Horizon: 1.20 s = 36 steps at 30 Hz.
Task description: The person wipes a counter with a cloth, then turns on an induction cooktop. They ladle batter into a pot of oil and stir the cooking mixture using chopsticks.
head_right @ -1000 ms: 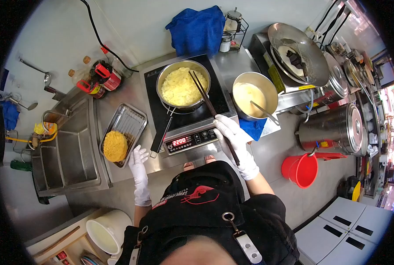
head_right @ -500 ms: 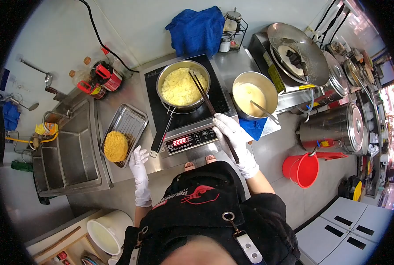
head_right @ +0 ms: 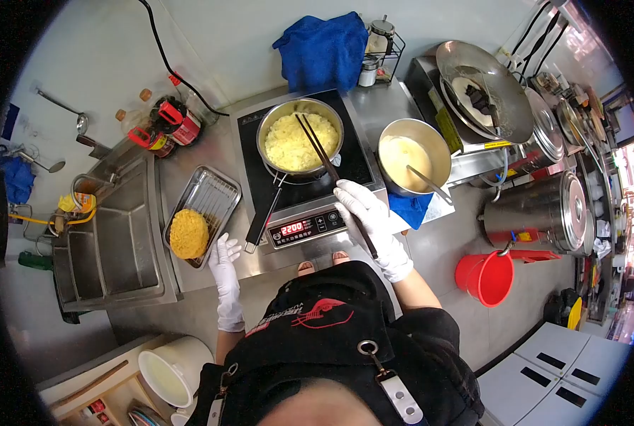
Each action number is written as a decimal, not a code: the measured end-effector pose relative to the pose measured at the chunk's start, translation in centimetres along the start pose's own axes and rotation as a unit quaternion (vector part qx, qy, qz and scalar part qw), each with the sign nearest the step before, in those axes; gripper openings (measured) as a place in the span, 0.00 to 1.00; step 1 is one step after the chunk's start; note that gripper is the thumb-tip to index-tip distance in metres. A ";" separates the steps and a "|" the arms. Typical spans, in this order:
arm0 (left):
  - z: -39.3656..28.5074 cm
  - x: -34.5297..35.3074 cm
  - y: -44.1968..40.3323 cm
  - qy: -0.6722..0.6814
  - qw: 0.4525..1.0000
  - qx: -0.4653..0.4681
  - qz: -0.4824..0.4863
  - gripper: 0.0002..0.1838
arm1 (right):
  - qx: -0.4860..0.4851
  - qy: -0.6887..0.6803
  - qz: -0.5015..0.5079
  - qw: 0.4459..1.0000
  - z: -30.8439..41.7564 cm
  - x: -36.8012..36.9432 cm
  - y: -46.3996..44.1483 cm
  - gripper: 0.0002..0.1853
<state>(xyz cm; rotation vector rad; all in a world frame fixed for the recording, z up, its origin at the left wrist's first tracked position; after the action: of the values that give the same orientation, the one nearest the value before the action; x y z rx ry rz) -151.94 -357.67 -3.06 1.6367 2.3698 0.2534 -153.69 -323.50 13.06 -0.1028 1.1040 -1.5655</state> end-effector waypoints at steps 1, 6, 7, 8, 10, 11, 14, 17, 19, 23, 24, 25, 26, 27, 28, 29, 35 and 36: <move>0.1 -0.1 0.0 0.000 1.000 0.000 -0.003 0.19 | -0.001 0.002 0.004 1.000 0.0 0.1 -0.1 0.18; 0.2 -0.4 0.0 -0.008 1.000 -0.003 -0.012 0.18 | -0.011 0.007 0.015 1.000 0.0 0.3 -0.5 0.17; 0.3 -0.5 0.0 -0.006 1.000 0.000 -0.011 0.18 | -0.011 0.007 0.018 1.000 0.1 0.3 -0.7 0.16; 0.4 -0.5 -0.1 -0.004 1.000 0.003 -0.010 0.18 | -0.011 0.006 0.021 1.000 0.2 0.3 -0.8 0.16; 0.4 -0.5 -0.1 -0.003 1.000 0.004 -0.010 0.18 | -0.009 -0.001 0.025 1.000 0.2 0.4 -0.8 0.16; 0.4 -0.5 -0.1 -0.002 1.000 0.006 -0.010 0.18 | -0.008 -0.008 0.028 1.000 0.1 0.4 -0.8 0.16; 0.6 -0.6 -0.1 0.003 1.000 0.001 -0.015 0.19 | -0.010 -0.013 0.047 0.999 0.1 0.6 -0.9 0.16; 0.5 -0.5 -0.1 -0.003 1.000 -0.003 -0.019 0.19 | -0.016 -0.012 0.056 0.998 0.3 0.6 -1.1 0.17; 0.7 -0.5 -0.1 -0.002 1.000 -0.003 -0.017 0.19 | -0.017 -0.014 0.053 0.998 0.5 0.4 -1.1 0.17; 1.0 -0.6 -0.1 0.004 1.000 -0.001 -0.014 0.18 | -0.023 -0.011 0.032 0.999 1.2 -0.5 -1.2 0.18; 0.9 -0.5 -0.1 0.004 1.000 -0.002 -0.015 0.18 | -0.023 -0.011 0.032 0.999 1.3 -0.6 -1.0 0.18; 0.6 -0.5 0.0 0.002 1.000 -0.005 -0.015 0.18 | -0.016 -0.017 0.023 0.999 1.1 -1.0 -0.8 0.18; 0.5 -0.5 0.0 0.000 1.000 -0.008 -0.015 0.18 | -0.009 -0.023 0.014 1.000 0.9 -1.4 -0.6 0.18; 0.5 -0.4 0.0 0.000 1.000 -0.008 -0.016 0.18 | -0.008 -0.023 0.015 1.000 0.9 -1.7 -0.4 0.18; 0.4 -0.3 0.0 -0.005 1.000 -0.004 -0.015 0.20 | 0.021 -0.034 -0.011 0.999 0.5 -2.3 -0.1 0.17; 0.3 -0.3 0.0 -0.010 1.000 0.000 -0.014 0.21 | 0.050 -0.046 -0.038 0.997 0.1 -2.8 0.1 0.16; -1.0 2.3 0.2 0.006 0.999 -0.009 0.038 0.22 | 0.168 -0.090 -0.140 0.972 -0.8 -6.1 1.2 0.10; -1.4 2.7 0.1 0.006 0.999 -0.010 0.039 0.22 | 0.189 -0.114 -0.174 0.960 -1.1 -6.5 1.5 0.09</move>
<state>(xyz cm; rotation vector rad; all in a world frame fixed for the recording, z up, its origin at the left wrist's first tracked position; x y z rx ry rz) -153.21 -355.08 -1.97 1.7243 2.3082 0.3001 -151.10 -317.47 14.56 -0.2219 0.6111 -1.9983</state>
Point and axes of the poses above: each hand's wrist, its own y-axis away from the middle knuckle, its own x-axis out of the palm, z = x × y, the point moved 8 cm from there along -y, towards the middle knuckle, and after that the axes turned 4 degrees about -y, right-handed, at the moved point
